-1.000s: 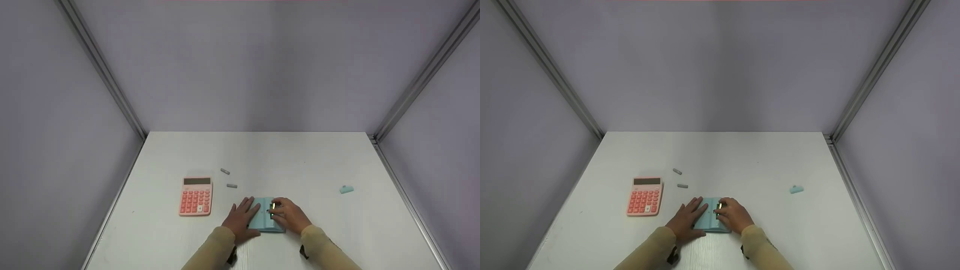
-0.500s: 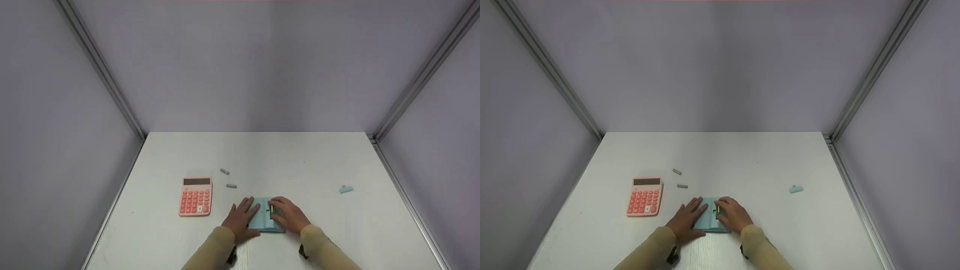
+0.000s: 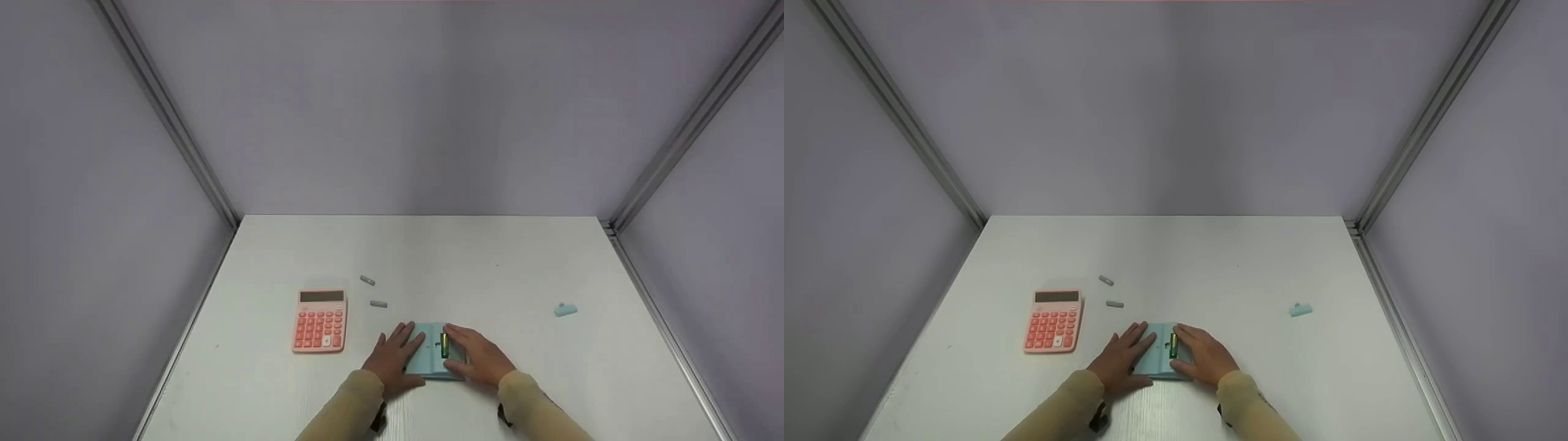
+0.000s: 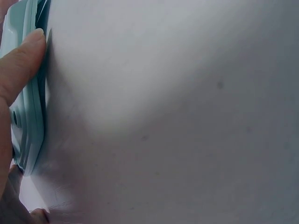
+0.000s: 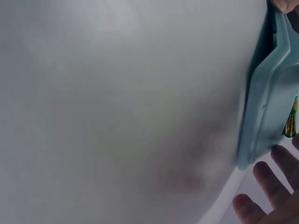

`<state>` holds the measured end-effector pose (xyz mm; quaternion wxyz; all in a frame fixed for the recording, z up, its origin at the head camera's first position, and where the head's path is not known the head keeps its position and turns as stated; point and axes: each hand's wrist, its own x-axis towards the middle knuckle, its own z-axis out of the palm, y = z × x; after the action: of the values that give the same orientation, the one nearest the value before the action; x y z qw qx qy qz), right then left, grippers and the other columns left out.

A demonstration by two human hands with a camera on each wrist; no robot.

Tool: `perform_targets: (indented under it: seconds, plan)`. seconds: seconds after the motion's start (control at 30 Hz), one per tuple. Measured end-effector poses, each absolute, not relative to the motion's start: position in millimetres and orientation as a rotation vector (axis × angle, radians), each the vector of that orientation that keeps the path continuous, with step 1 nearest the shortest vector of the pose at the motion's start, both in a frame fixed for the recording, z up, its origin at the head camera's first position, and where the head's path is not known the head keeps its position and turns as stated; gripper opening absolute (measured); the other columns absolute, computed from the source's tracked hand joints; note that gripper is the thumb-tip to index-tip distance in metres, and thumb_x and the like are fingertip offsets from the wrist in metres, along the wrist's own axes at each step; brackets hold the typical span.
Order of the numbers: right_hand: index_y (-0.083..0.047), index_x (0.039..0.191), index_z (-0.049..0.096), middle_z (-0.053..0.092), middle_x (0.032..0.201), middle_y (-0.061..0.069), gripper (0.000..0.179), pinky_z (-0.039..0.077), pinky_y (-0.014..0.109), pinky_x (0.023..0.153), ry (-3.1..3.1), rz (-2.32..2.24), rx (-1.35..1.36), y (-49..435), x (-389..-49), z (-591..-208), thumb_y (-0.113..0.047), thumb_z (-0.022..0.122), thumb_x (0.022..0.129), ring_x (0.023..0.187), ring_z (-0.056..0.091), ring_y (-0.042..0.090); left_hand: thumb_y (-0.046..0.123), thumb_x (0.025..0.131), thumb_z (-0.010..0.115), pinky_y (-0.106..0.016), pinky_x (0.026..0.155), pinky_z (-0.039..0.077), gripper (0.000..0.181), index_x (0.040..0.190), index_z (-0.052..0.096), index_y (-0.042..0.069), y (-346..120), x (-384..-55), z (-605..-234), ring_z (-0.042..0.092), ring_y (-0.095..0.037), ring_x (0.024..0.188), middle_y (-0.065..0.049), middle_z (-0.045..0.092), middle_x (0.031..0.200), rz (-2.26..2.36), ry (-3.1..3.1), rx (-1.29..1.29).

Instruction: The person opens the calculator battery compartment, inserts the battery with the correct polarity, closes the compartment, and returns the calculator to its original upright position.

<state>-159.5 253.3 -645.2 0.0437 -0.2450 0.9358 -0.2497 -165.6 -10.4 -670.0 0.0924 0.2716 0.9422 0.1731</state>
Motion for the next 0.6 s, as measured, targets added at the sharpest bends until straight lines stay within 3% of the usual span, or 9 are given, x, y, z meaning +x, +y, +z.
perform_targets:
  seconds: [0.6]
  plan:
    - [-0.018,0.147,0.041,0.039,0.151,0.0,0.066,0.039,0.047,0.106,2.887,-0.792,-0.792,253.5,-159.5,-649.3,-0.052,0.056,0.092,0.134,0.041,0.026,0.068,0.077,0.064,-0.055,0.115,0.016,0.097,0.154,0.018,0.033,-9.7,-162.8,-664.5,0.007,-0.022,0.147,0.001,0.009,0.161,0.512,2.8,0.805]
